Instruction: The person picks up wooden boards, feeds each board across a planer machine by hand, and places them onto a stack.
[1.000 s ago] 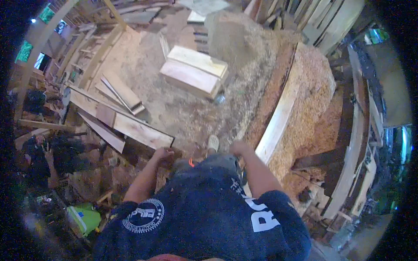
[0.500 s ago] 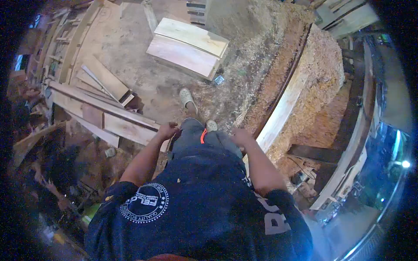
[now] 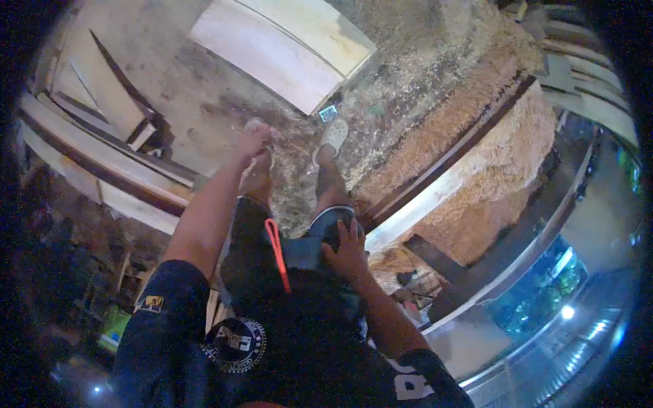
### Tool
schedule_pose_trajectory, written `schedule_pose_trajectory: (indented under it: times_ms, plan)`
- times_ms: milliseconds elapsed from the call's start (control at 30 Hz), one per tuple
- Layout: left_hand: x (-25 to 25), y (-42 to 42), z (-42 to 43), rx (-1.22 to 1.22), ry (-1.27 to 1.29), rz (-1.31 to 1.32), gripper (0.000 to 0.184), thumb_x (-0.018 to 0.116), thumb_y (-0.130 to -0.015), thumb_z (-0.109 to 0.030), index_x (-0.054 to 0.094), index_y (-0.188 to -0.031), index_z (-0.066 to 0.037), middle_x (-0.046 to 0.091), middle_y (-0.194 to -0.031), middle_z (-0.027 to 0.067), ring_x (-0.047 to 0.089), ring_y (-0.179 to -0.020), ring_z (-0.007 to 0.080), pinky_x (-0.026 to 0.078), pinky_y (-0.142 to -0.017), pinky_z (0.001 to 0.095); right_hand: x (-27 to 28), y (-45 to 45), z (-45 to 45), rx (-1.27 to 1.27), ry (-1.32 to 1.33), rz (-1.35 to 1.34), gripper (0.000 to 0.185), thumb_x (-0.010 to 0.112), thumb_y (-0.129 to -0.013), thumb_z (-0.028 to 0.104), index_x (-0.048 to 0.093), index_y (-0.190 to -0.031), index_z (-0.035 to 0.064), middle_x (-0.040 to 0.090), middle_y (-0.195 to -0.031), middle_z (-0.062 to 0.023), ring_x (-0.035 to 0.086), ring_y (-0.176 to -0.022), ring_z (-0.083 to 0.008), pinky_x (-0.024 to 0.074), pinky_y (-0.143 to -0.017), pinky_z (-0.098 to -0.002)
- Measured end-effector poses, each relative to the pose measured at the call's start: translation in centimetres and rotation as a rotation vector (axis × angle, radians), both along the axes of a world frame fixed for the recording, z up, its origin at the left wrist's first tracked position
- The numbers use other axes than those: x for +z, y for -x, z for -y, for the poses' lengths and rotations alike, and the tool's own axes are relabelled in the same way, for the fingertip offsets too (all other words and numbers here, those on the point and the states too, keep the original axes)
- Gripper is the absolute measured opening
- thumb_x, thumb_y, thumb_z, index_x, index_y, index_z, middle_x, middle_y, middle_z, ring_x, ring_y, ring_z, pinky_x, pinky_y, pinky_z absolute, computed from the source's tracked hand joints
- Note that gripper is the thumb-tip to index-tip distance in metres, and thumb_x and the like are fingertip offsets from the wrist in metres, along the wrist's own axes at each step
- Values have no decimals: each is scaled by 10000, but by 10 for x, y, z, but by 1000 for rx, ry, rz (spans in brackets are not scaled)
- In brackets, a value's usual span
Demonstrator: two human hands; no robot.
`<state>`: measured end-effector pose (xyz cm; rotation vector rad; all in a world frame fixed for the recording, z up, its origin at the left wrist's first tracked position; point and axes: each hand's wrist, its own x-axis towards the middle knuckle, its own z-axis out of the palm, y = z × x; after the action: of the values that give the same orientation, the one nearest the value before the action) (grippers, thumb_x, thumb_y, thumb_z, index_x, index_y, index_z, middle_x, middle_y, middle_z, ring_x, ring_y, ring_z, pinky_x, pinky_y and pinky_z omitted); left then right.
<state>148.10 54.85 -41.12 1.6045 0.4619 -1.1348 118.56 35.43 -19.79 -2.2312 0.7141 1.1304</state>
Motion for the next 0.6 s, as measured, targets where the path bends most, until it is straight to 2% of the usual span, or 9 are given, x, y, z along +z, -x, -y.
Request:
schedule_pose_trajectory:
  times_ms: [67, 167, 233, 300, 367, 433, 500, 567, 600]
  plan:
    - [-62, -4, 21, 168, 119, -59, 255, 682, -951, -273, 623, -777, -95, 524, -613, -15, 524, -596, 118, 422, -532, 315, -10, -30, 14, 40, 101, -3, 817, 681, -910, 482, 365, -1584, 147, 282, -1634, -278, 323, -1459, -534, 358, -1128, -680]
    - [-113, -15, 48, 213, -17, -72, 330, 701, -950, -369, 607, -786, -99, 531, -656, -2, 486, -545, 121, 412, -518, 320, -24, -51, 42, -61, 100, 25, 788, 699, -877, 419, 407, -1557, 148, 294, -1630, -280, 359, -1427, -545, 381, -1098, -673]
    - [-200, -10, 54, 166, -147, 6, 372, 713, -935, -438, 643, -898, -74, 607, -768, 48, 533, -576, 145, 440, -542, 336, -28, -55, 60, -68, 125, -20, 764, 705, -878, 362, 410, -1552, 157, 296, -1636, -268, 357, -1439, -529, 330, -1141, -655]
    - [-265, -20, 57, 192, -194, -3, 464, 727, -922, -483, 648, -1023, -36, 654, -894, 101, 582, -638, 163, 467, -580, 347, -31, -54, 76, -64, 136, -27, 747, 703, -877, 317, 415, -1547, 155, 296, -1638, -272, 359, -1447, -514, 289, -1166, -644]
    - [-303, -38, 64, 298, -164, -113, 588, 742, -911, -504, 620, -1162, 14, 672, -1034, 158, 634, -731, 177, 494, -631, 353, -35, -51, 88, -67, 141, -49, 743, 702, -878, 309, 415, -1544, 147, 292, -1636, -283, 359, -1447, -513, 280, -1172, -638]
    - [-312, -57, 73, 409, -132, -210, 732, 758, -900, -525, 593, -1301, 65, 689, -1174, 215, 686, -825, 190, 521, -682, 359, -40, -47, 99, -80, 146, -35, 742, 705, -865, 322, 432, -1536, 161, 304, -1636, -271, 373, -1432, -524, 288, -1153, -662]
    - [-289, -65, 99, 618, -123, -137, 628, 770, -895, -518, 659, -1134, 52, 703, -1037, 197, 658, -714, 196, 504, -628, 368, -45, -43, 106, -106, 150, 14, 745, 715, -840, 356, 465, -1523, 197, 332, -1640, -238, 400, -1404, -549, 312, -1107, -716]
    - [-272, -64, 103, 588, -159, -118, 544, 771, -902, -500, 692, -969, 35, 693, -888, 174, 620, -616, 200, 478, -572, 372, -42, -51, 111, -114, 138, -9, 731, 706, -853, 349, 463, -1524, 189, 333, -1634, -251, 390, -1414, -540, 311, -1118, -702]
    - [-267, -69, 98, 456, -194, -135, 514, 765, -912, -485, 691, -887, 23, 676, -809, 161, 596, -575, 200, 461, -543, 372, -42, -56, 114, -117, 134, -11, 725, 702, -860, 346, 462, -1524, 185, 333, -1631, -257, 385, -1418, -536, 310, -1123, -696]
